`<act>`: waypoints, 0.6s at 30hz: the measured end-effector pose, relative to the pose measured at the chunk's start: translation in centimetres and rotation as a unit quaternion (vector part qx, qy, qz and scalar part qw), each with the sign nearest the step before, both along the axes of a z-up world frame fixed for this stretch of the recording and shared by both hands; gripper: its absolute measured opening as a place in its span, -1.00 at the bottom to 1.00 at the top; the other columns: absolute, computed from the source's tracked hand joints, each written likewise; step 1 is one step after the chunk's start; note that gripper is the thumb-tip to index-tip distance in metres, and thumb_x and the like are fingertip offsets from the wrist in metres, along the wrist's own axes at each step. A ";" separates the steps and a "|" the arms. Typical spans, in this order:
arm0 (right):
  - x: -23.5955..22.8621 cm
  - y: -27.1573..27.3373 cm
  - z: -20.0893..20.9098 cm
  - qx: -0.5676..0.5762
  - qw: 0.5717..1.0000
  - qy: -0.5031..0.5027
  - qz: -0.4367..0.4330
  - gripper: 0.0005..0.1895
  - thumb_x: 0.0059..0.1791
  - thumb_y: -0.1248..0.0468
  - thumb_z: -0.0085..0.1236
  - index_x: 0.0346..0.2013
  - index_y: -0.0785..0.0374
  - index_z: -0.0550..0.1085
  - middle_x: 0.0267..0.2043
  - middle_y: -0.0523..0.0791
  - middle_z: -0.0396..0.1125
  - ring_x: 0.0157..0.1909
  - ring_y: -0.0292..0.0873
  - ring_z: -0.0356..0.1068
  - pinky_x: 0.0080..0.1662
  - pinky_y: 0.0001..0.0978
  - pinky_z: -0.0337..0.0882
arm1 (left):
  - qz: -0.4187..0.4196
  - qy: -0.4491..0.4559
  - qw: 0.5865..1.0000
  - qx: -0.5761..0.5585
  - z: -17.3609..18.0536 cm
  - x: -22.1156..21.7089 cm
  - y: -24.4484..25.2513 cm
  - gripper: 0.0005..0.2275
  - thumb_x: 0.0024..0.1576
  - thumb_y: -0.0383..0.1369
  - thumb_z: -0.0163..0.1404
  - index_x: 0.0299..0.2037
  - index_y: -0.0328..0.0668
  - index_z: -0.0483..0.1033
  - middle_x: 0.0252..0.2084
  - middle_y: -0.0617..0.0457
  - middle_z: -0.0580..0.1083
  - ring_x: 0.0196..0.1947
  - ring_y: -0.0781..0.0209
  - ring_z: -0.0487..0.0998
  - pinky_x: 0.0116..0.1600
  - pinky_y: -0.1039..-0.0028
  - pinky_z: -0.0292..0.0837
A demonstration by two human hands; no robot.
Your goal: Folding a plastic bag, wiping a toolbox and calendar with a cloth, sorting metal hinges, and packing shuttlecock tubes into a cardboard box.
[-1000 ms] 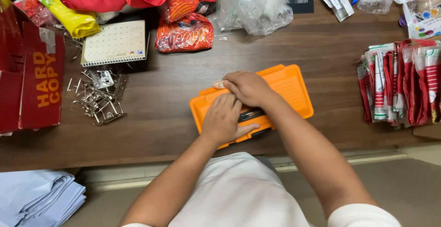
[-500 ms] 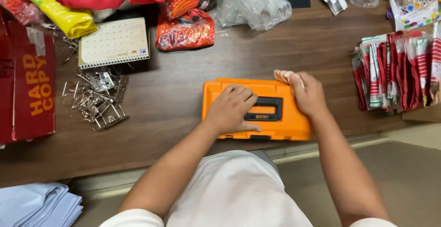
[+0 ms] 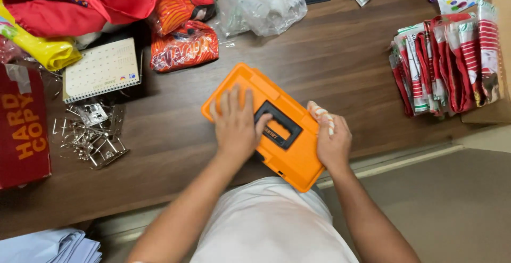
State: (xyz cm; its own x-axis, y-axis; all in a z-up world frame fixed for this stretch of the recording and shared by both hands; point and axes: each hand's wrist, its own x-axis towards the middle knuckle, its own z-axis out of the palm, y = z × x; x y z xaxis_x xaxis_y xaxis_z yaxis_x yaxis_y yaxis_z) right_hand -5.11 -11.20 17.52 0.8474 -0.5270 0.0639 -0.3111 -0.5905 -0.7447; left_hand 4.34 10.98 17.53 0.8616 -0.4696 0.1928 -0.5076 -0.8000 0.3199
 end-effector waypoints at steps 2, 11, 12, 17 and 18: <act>1.4 -1.0 0.1 0.063 0.997 0.035 0.026 -0.76 0.15 0.20 0.03 -0.08 0.33 0.52 -0.15 0.11 0.46 -0.13 0.12 0.46 -0.08 -0.18 0.43 | 0.060 0.035 0.997 -0.019 0.7 -2.7 -1.8 -0.23 0.15 0.19 0.03 0.33 -0.39 0.32 0.41 -0.33 0.21 0.43 -0.28 0.13 0.46 -0.22 -0.16; 2.4 -1.9 -0.6 0.097 0.956 -0.008 0.275 -0.63 0.13 0.24 -0.04 0.16 0.40 0.42 0.03 0.23 0.43 0.09 0.26 0.45 0.06 -0.10 0.44 | 0.139 0.095 0.985 -0.031 -0.2 -0.7 -2.4 -0.22 0.17 0.08 -0.04 0.46 -0.37 0.10 0.55 -0.31 -0.04 0.57 -0.28 -0.16 0.50 -0.20 -0.39; 1.3 -1.7 -0.4 0.085 0.951 -0.045 0.294 -0.62 0.14 0.26 -0.06 0.19 0.44 0.39 0.07 0.27 0.40 0.12 0.30 0.42 0.09 -0.07 0.42 | 0.099 0.114 0.988 -0.030 -0.1 0.0 -1.7 -0.25 0.18 0.07 -0.05 0.48 -0.29 0.12 0.57 -0.25 -0.01 0.58 -0.23 -0.13 0.52 -0.16 -0.37; -2.4 -5.3 -3.3 0.169 0.921 0.042 0.347 -0.70 0.13 0.24 -0.03 0.07 0.36 0.47 -0.08 0.12 0.49 -0.03 0.05 0.51 -0.01 -0.23 0.48 | 0.143 0.041 0.988 0.050 1.4 0.8 -2.5 -0.34 0.23 0.06 -0.06 0.44 -0.19 0.19 0.52 -0.33 0.05 0.54 -0.30 -0.05 0.52 -0.11 -0.24; -2.5 -5.9 -4.4 0.209 0.916 0.074 0.333 -0.73 0.12 0.23 -0.01 0.01 0.32 0.52 -0.17 0.04 0.52 -0.12 -0.07 0.53 -0.07 -0.31 0.50 | 0.206 0.016 0.977 0.063 1.5 0.9 -3.0 -0.31 0.24 0.07 -0.07 0.42 -0.30 0.17 0.49 -0.36 0.08 0.51 -0.35 0.00 0.52 -0.12 -0.17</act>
